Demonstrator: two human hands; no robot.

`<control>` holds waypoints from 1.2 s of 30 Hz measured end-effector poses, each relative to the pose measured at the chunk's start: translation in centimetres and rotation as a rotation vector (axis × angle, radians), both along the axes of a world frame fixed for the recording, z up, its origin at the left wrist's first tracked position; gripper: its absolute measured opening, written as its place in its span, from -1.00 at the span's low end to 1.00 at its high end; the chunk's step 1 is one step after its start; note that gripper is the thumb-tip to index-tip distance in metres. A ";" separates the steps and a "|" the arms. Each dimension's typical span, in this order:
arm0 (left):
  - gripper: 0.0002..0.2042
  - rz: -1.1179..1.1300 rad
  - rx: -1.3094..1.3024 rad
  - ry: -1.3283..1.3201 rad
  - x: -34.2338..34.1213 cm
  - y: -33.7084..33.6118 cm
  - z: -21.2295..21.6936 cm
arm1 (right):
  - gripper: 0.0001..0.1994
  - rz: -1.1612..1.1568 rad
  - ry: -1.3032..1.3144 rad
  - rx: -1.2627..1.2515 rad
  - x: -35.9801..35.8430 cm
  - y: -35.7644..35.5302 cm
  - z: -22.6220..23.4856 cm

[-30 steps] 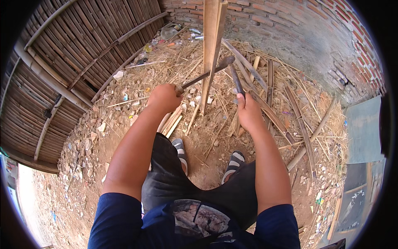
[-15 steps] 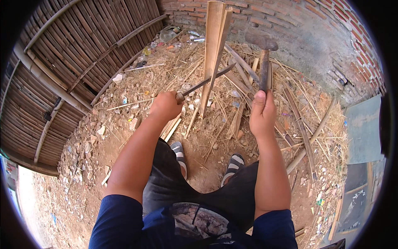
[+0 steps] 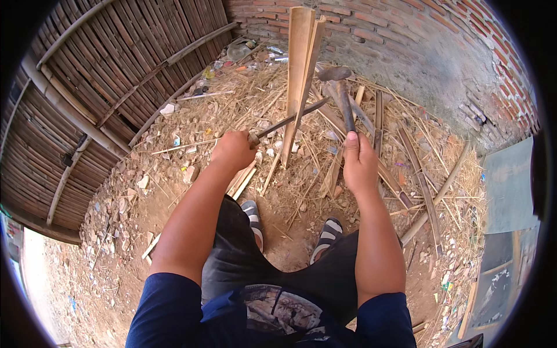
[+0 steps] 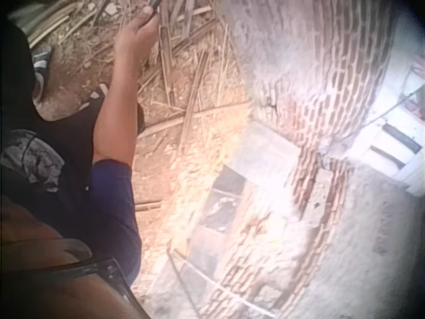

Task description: The person splits a long bamboo strip using a machete and then uses a hammer to strike the back of the machete to drive it through a larger piece of bamboo.

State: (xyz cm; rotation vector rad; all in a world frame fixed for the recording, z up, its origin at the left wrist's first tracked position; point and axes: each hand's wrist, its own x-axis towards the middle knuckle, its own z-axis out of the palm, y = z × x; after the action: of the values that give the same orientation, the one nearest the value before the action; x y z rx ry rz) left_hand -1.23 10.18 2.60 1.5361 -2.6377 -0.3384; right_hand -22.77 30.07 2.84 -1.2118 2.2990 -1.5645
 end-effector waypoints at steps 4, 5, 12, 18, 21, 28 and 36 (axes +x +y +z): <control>-0.63 -0.029 -0.002 -0.011 -0.3 0.2 0.5 | -0.55 0.014 0.016 -0.185 -0.7 0.5 -0.9; -0.63 -0.026 0.005 -0.014 -0.2 0.1 0.6 | -0.55 0.006 0.055 -0.017 -0.4 0.3 -0.7; -0.64 0.020 0.033 -0.068 -0.7 -0.3 1.6 | -0.54 0.038 0.057 0.351 -0.4 -1.7 -2.9; -0.61 -0.003 -0.027 -0.050 0.6 -0.4 0.7 | -0.51 0.072 -0.137 -0.119 -0.6 0.2 -0.4; -0.61 -0.019 0.002 -0.053 -0.2 -0.1 0.8 | -0.55 0.063 -0.097 -0.258 -0.8 0.5 -1.1; -0.63 0.047 0.025 -0.109 -0.1 -1.2 0.2 | -0.47 0.177 0.088 0.796 -1.4 -2.2 -6.9; -0.55 0.006 -0.018 -0.048 1.3 -1.4 -0.4 | -0.49 0.396 0.155 1.080 -2.9 -2.3 -6.6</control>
State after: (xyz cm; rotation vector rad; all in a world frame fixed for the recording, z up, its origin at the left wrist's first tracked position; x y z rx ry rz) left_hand 0.03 8.79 2.18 1.5655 -2.6639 -0.2796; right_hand -25.62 27.81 -3.72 -1.2950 2.2007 -0.0138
